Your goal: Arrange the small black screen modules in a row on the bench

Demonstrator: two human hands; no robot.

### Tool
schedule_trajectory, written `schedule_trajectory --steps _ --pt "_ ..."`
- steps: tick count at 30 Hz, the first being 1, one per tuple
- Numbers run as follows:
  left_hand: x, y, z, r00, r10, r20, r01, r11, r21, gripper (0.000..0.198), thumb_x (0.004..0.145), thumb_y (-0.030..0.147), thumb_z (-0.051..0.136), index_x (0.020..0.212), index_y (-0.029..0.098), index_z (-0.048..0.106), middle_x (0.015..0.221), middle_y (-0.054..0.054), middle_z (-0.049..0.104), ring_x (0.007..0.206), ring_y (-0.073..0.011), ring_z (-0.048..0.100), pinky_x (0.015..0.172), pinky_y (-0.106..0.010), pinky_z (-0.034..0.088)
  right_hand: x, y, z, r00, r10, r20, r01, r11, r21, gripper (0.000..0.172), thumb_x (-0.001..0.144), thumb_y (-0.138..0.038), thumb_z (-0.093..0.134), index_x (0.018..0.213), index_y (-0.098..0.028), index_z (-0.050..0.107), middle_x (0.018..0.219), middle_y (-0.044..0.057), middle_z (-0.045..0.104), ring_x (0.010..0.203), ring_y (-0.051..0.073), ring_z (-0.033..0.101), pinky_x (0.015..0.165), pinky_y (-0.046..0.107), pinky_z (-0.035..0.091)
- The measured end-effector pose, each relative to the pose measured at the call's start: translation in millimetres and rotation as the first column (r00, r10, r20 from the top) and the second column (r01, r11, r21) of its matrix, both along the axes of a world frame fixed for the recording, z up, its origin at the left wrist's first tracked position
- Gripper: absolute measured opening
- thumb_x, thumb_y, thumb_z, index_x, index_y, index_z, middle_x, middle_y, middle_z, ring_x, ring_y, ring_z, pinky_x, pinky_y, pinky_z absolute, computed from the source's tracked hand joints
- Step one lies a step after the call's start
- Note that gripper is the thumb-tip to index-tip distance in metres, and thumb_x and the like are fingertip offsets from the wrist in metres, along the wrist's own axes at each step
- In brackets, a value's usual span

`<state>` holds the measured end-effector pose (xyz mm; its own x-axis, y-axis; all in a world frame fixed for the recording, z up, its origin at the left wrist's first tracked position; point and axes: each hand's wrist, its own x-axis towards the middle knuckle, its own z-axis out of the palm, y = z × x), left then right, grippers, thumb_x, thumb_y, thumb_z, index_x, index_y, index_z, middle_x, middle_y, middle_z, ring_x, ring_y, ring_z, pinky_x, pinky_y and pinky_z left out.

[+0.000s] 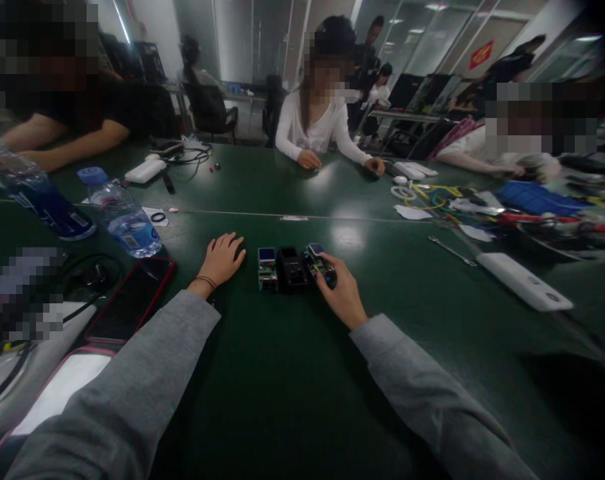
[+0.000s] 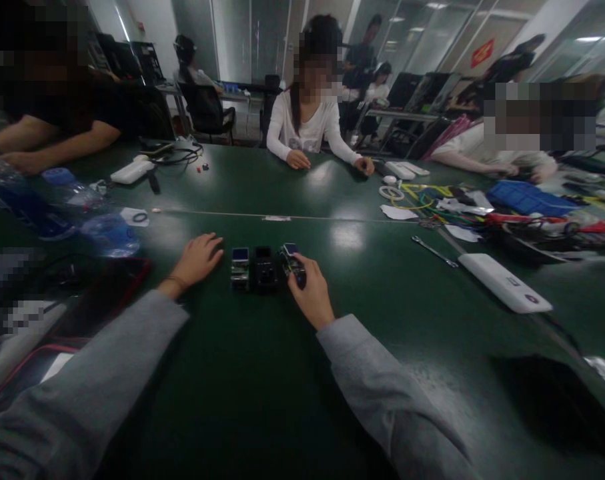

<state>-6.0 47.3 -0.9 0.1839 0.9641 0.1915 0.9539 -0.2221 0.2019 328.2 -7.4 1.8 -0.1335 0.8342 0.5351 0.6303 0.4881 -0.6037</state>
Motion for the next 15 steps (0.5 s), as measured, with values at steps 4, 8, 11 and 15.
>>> schedule_trajectory --steps 4,8,11,15 --pt "0.7 0.3 0.4 1.000 0.000 -0.011 0.000 1.000 -0.018 0.052 0.108 0.043 0.039 0.152 0.018 0.052 0.163 -0.015 0.047 0.152 -0.0326 0.040 0.126 -0.057 0.032 6.4 5.3 -4.7 0.989 -0.070 -0.128 0.056 0.992 -0.113 0.046 0.096 -0.040 0.055 0.136 -0.017 0.059 0.124 0.016 0.068 0.111 0.031 0.067 0.100 0.051 0.054" --pt "1.0 -0.7 1.6 1.000 0.010 -0.007 -0.010 1.000 -0.013 0.052 0.108 0.042 0.040 0.151 0.017 0.052 0.162 -0.015 0.048 0.152 -0.0329 0.040 0.126 -0.057 0.032 12.3 11.8 -14.2 0.967 -0.184 -0.178 0.144 0.965 -0.217 0.051 0.095 -0.048 0.050 0.133 -0.016 0.063 0.121 0.017 0.069 0.110 0.033 0.065 0.101 0.055 0.051" --pt "2.0 -2.6 4.2 1.000 0.007 -0.016 -0.007 1.000 -0.011 0.051 0.108 0.042 0.040 0.151 0.018 0.053 0.161 -0.015 0.049 0.152 -0.0327 0.041 0.126 -0.056 0.033 13.7 14.1 -19.1 0.965 -0.219 -0.142 0.190 0.962 -0.195 0.056 0.097 -0.056 0.047 0.133 -0.016 0.064 0.120 0.017 0.068 0.114 0.035 0.062 0.104 0.059 0.048" --pt "2.7 -2.9 5.5 1.000 0.015 -0.025 -0.016 1.000 -0.016 0.051 0.108 0.042 0.040 0.152 0.019 0.052 0.163 -0.014 0.047 0.152 -0.0320 0.040 0.126 -0.056 0.032 12.7 13.3 -18.7 0.974 -0.217 -0.070 0.209 0.972 -0.109 0.074 0.092 -0.069 0.059 0.140 -0.013 0.060 0.123 0.020 0.065 0.115 0.038 0.059 0.104 0.062 0.047"
